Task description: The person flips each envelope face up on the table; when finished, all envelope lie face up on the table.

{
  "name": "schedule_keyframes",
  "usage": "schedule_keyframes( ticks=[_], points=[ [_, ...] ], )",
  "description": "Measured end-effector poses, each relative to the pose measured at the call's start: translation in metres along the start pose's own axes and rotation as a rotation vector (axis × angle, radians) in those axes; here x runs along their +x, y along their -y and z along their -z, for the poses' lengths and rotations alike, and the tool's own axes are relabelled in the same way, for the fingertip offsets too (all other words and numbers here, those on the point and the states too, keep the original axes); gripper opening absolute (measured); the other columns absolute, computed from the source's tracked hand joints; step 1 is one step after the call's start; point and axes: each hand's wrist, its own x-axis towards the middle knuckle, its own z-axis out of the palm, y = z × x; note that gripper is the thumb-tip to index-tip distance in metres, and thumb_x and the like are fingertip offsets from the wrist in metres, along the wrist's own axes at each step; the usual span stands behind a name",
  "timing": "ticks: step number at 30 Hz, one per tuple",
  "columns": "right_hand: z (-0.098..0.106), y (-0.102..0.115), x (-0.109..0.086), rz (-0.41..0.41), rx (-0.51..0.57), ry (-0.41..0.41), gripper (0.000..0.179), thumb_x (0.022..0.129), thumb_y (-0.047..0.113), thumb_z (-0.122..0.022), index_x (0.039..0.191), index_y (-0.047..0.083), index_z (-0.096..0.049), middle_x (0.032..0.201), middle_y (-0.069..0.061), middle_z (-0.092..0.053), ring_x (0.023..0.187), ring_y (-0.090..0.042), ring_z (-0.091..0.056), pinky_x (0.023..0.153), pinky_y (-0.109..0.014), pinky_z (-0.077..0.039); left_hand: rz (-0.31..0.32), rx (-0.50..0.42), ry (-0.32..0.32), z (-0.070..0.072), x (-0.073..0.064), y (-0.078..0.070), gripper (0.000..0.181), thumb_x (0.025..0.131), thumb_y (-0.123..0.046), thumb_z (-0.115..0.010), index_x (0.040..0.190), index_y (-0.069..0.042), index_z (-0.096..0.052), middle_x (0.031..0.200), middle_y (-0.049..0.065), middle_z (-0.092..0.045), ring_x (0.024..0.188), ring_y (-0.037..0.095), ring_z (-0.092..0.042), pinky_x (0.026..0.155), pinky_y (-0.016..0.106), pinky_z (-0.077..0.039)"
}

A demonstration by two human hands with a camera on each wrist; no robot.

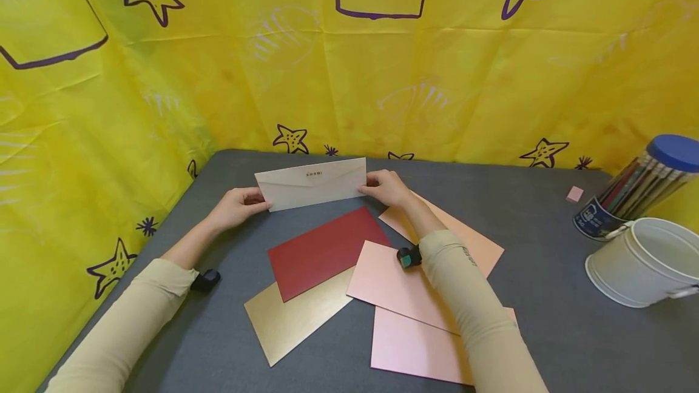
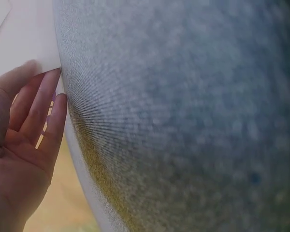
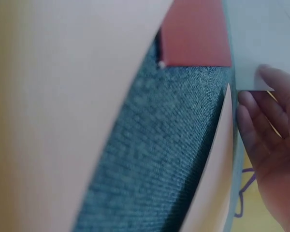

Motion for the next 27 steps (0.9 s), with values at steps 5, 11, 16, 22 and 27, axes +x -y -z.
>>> schedule_keyframes(
  ticks=[5,11,16,22,27],
  points=[
    [-0.001,0.0,0.0,-0.009,0.007,-0.002,0.017,0.094,0.021,-0.067,0.101,0.007,-0.072,0.094,-0.006,-0.071,0.084,-0.022,-0.058,0.075,-0.034,-0.047,0.022,0.007,-0.028,0.0,0.002,0.002,0.011,0.091,-0.013,-0.07,0.09,-0.002,-0.068,0.09,0.01,-0.071,0.084,0.022,-0.065,0.075,0.03,-0.05],
    [-0.002,0.002,0.002,-0.055,0.049,-0.016,0.016,0.094,0.024,-0.067,0.093,0.008,-0.069,0.09,-0.006,-0.07,0.082,-0.021,-0.06,0.073,-0.034,-0.046,0.143,-0.15,-0.084,0.003,0.006,0.0,0.03,0.092,-0.01,-0.068,0.116,0.007,-0.062,0.104,0.022,-0.068,0.089,0.022,-0.067,0.076,0.025,-0.054],
    [-0.008,0.006,0.007,-0.151,0.148,-0.027,0.022,0.093,0.026,-0.069,0.099,0.005,-0.067,0.097,-0.009,-0.071,0.086,-0.021,-0.068,0.082,-0.035,-0.052,0.235,-0.379,-0.145,0.005,0.014,0.002,0.042,0.094,-0.007,-0.064,0.132,0.008,-0.053,0.115,0.029,-0.062,0.086,0.013,-0.066,0.08,0.033,-0.056],
    [-0.017,0.011,0.016,-0.246,0.266,-0.08,0.03,0.091,0.023,-0.07,0.109,0.0,-0.064,0.099,-0.014,-0.07,0.085,-0.022,-0.069,0.082,-0.034,-0.055,0.361,-0.509,-0.229,0.008,0.024,-0.006,0.046,0.094,-0.005,-0.064,0.136,0.006,-0.051,0.119,0.028,-0.059,0.077,0.008,-0.065,0.081,0.034,-0.055],
    [-0.022,0.015,0.021,-0.305,0.293,-0.127,0.035,0.09,0.022,-0.072,0.116,-0.001,-0.064,0.102,-0.015,-0.07,0.083,-0.02,-0.07,0.081,-0.033,-0.055,0.434,-0.491,-0.295,0.004,0.035,0.003,0.044,0.093,-0.007,-0.066,0.134,0.003,-0.055,0.118,0.023,-0.061,0.073,0.006,-0.063,0.077,0.027,-0.056]
  ],
)
